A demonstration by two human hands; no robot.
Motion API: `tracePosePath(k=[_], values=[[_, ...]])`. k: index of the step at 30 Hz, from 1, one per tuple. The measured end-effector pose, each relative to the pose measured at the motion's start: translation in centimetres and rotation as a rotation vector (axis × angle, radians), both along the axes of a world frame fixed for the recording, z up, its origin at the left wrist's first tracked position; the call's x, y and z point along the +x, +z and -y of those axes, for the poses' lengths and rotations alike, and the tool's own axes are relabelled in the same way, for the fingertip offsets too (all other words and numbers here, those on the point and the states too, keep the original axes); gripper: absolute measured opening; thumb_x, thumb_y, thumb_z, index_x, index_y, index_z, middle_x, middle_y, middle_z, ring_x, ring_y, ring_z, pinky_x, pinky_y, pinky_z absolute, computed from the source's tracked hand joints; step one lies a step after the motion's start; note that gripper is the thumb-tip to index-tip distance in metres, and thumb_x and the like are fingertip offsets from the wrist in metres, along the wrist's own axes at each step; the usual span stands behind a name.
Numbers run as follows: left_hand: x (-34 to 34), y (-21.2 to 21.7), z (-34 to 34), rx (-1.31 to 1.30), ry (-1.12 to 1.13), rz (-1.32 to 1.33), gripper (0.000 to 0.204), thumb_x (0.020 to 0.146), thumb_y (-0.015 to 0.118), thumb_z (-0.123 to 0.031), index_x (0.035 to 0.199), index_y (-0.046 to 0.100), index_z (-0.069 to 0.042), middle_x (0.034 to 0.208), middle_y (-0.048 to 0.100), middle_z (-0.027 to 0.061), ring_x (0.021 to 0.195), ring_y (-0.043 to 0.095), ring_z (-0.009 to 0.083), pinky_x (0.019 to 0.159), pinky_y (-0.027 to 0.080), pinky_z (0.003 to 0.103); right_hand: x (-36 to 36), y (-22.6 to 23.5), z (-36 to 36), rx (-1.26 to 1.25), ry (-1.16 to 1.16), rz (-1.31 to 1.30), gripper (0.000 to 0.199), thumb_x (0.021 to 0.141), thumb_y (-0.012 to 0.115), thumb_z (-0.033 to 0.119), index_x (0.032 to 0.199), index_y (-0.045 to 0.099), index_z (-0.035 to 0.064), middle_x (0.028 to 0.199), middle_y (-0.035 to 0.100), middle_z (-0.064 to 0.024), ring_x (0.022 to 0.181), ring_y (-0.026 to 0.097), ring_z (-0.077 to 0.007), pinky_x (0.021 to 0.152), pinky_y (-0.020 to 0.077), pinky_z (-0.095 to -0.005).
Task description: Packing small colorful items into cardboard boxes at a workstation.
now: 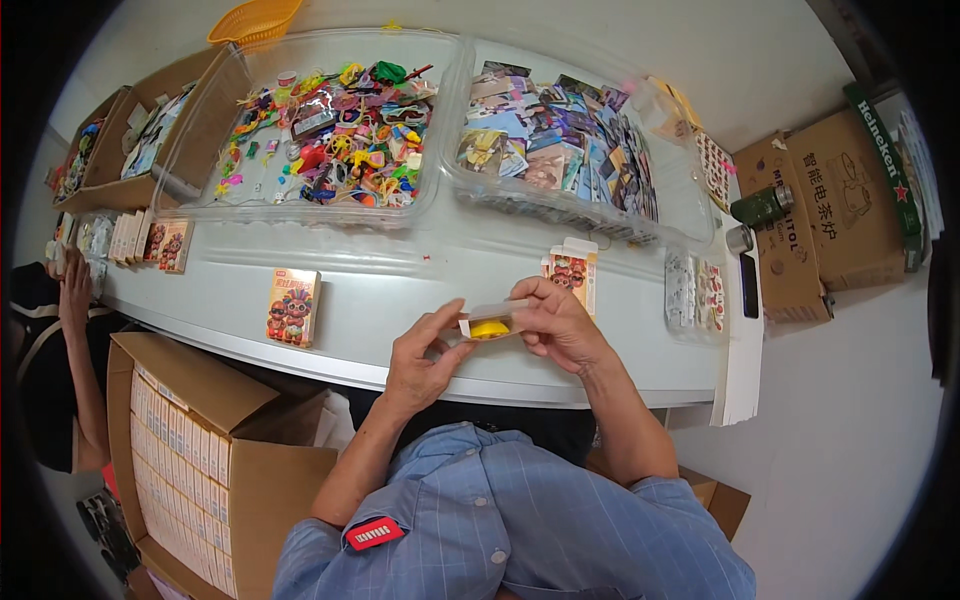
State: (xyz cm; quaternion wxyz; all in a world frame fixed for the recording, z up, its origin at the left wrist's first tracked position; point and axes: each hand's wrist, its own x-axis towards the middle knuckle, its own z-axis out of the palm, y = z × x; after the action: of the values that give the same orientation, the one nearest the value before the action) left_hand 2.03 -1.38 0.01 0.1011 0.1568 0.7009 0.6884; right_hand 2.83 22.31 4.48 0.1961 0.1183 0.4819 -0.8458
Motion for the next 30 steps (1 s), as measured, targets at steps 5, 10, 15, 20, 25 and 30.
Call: tracePosePath(k=[5, 10, 15, 20, 25, 30], values=[[-0.4, -1.0, 1.4, 0.153, -0.19, 0.076, 0.049, 0.09, 0.07, 0.001, 0.138, 0.06, -0.001, 0.117, 0.069, 0.0124, 0.092, 0.067, 0.016, 0.084, 0.055, 0.029, 0.3, 0.1, 1.0, 0.18, 0.056, -0.026, 0.03, 0.092, 0.074, 0.01, 0.119, 0.064, 0.0032, 0.081, 0.067, -0.0023, 0.054, 0.056, -0.0053, 0.046, 0.0433, -0.0185], [-1.4, 0.7, 0.9, 0.344, -0.172, 0.52, 0.032, 0.092, 0.068, -0.009, 0.123, 0.069, 0.003, 0.102, 0.073, 0.0088, 0.09, 0.066, 0.0131, 0.081, 0.053, 0.028, 0.1, 0.5, 1.5, 0.249, 0.055, -0.079, 0.026, 0.091, 0.074, 0.01, 0.115, 0.07, 0.0014, 0.077, 0.065, -0.0013, 0.053, 0.053, -0.0047, 0.047, 0.0426, -0.0194], [-2.5, 1.3, 0.2, 0.278, -0.169, 0.581, 0.027, 0.092, 0.07, -0.012, 0.115, 0.072, 0.001, 0.101, 0.073, 0.0062, 0.087, 0.065, 0.0122, 0.077, 0.053, 0.028, 0.2, -0.2, 1.6, 0.297, 0.05, -0.136, 0.024, 0.091, 0.074, 0.011, 0.112, 0.074, -0.0004, 0.085, 0.067, -0.0036, 0.057, 0.053, -0.0053, 0.05, 0.043, -0.0198], [-3.7, 2.3, 0.0, 0.307, -0.204, 0.733, 0.024, 0.091, 0.073, -0.013, 0.111, 0.073, -0.001, 0.1, 0.072, 0.0063, 0.085, 0.065, 0.0119, 0.074, 0.053, 0.027, 0.8, -1.1, 1.6, 0.39, -0.022, -0.457, 0.024, 0.088, 0.071, 0.0, 0.112, 0.074, -0.0016, 0.109, 0.067, -0.0103, 0.066, 0.057, -0.008, 0.058, 0.0475, -0.02], [-2.6, 1.9, 0.4, 0.204, -0.151, 0.151, 0.023, 0.089, 0.072, 0.001, 0.111, 0.073, 0.0, 0.104, 0.074, 0.0089, 0.092, 0.07, 0.0184, 0.08, 0.057, 0.031, 0.6, -1.5, 1.3, 0.415, -0.009, -0.541, 0.029, 0.085, 0.071, -0.006, 0.112, 0.075, 0.0013, 0.109, 0.069, -0.0121, 0.072, 0.063, -0.0107, 0.06, 0.0527, -0.0222], [-3.7, 1.7, 0.6, -0.031, -0.121, -0.495, 0.025, 0.084, 0.075, 0.003, 0.109, 0.073, -0.001, 0.106, 0.074, 0.0139, 0.092, 0.072, 0.0241, 0.078, 0.059, 0.032, 0.6, -2.3, 1.3, 0.459, -0.039, -0.571, 0.026, 0.084, 0.072, -0.007, 0.108, 0.077, 0.0011, 0.111, 0.069, -0.0135, 0.079, 0.067, -0.0131, 0.061, 0.0563, -0.0244]])
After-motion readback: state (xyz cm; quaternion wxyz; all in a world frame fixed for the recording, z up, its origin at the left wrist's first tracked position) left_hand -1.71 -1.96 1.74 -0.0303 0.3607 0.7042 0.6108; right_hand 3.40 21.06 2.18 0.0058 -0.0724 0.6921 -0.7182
